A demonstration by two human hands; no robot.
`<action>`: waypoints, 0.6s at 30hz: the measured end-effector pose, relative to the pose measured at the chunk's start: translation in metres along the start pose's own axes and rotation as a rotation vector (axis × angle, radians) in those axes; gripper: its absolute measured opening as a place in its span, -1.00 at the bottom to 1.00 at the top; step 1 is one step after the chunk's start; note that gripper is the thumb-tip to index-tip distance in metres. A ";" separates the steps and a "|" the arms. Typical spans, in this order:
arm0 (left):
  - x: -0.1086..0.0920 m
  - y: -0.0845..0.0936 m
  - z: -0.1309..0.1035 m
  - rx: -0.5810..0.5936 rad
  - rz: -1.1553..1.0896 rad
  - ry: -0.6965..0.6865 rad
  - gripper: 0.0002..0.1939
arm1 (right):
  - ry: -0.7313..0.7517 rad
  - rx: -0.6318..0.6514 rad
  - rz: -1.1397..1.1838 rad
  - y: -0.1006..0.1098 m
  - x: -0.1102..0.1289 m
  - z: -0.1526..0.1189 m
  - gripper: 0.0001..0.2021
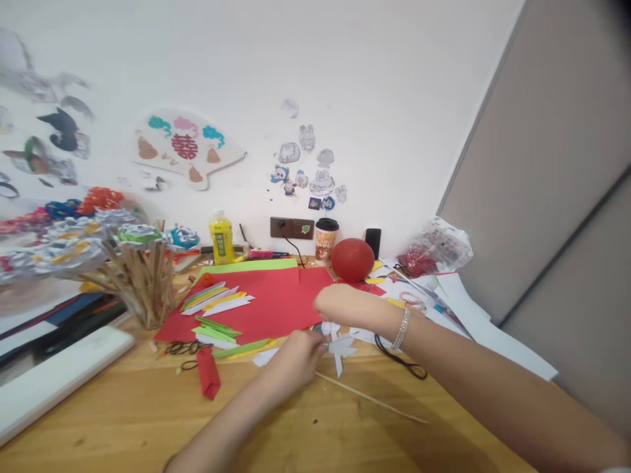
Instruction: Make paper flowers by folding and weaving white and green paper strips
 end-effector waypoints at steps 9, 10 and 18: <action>0.008 0.000 0.004 -0.124 0.019 0.020 -0.80 | 0.010 0.108 0.331 0.027 0.007 -0.018 -0.68; 0.008 0.001 0.004 -0.129 0.020 0.022 -0.81 | 0.006 0.093 0.380 0.026 0.005 -0.018 -0.70; 0.020 0.014 0.013 -0.237 -0.163 0.041 -0.84 | -0.067 -0.240 0.398 0.010 0.030 -0.016 -0.86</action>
Point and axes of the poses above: each hand's wrist, its own z-axis towards the middle knuckle, its own y-axis out of the back of the hand, x = y × z, the point moved 3 cm from there along z, towards the middle knuckle, and after that the axes turned 15 degrees about x, right-handed, at the moved point
